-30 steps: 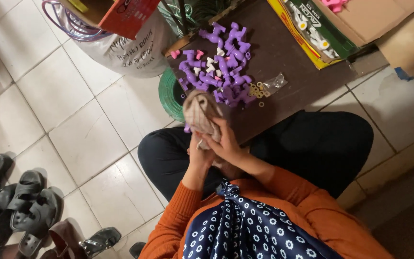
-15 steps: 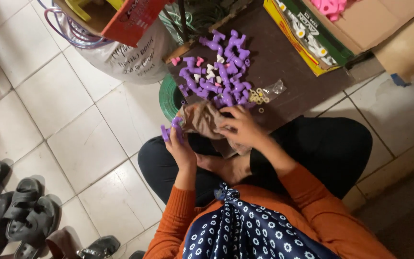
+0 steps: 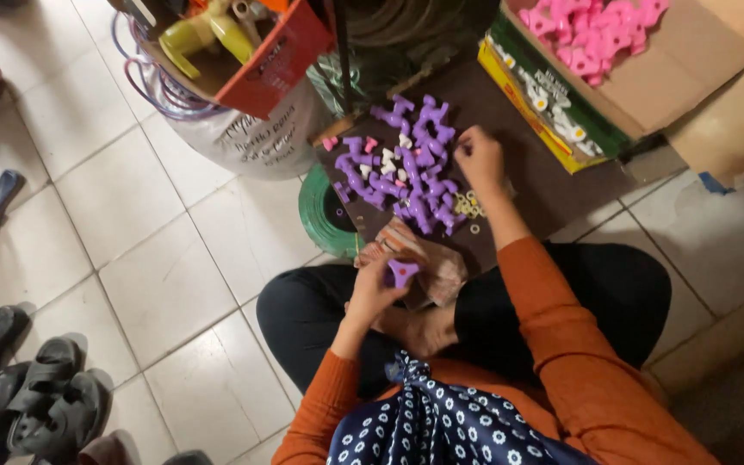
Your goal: The person sits on the floor and assembles small plastic irrigation components. They pick up purple and pink plastic pieces, insert small rubber rings, and connect the parts by hand. The person wipes the components with a cloth and places the assembled pieces into a nearby cardboard box.
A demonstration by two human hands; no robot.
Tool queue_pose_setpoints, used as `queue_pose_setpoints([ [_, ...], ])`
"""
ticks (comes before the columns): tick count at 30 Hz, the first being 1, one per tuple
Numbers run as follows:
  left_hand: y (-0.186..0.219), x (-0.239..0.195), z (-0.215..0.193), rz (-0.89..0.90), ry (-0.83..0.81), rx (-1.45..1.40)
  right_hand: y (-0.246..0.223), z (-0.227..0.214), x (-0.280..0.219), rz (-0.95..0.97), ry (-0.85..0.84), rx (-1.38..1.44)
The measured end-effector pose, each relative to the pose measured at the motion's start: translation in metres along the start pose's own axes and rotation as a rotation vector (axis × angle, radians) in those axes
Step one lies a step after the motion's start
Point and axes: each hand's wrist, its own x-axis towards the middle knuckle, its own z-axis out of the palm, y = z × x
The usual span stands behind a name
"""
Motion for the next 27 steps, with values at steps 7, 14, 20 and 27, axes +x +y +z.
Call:
queue_pose_setpoints([
  [7,0.05,-0.002,-0.045,-0.139,0.133,-0.882,-0.089,-0.103,-0.041,0.074,-0.222,0.21],
  [14,0.069,-0.005,-0.068,-0.147,0.108,-0.994,-0.173,-0.115,-0.131,-0.394,-0.747,0.419],
  [20,0.036,-0.019,-0.112,-0.349,0.723,-0.844,-0.138,-0.075,-0.169,-0.404,-0.696,0.155],
  [27,0.108,0.027,-0.078,-0.725,0.588,-1.616,-0.109,-0.102,-0.14,-0.123,-0.742,0.453],
])
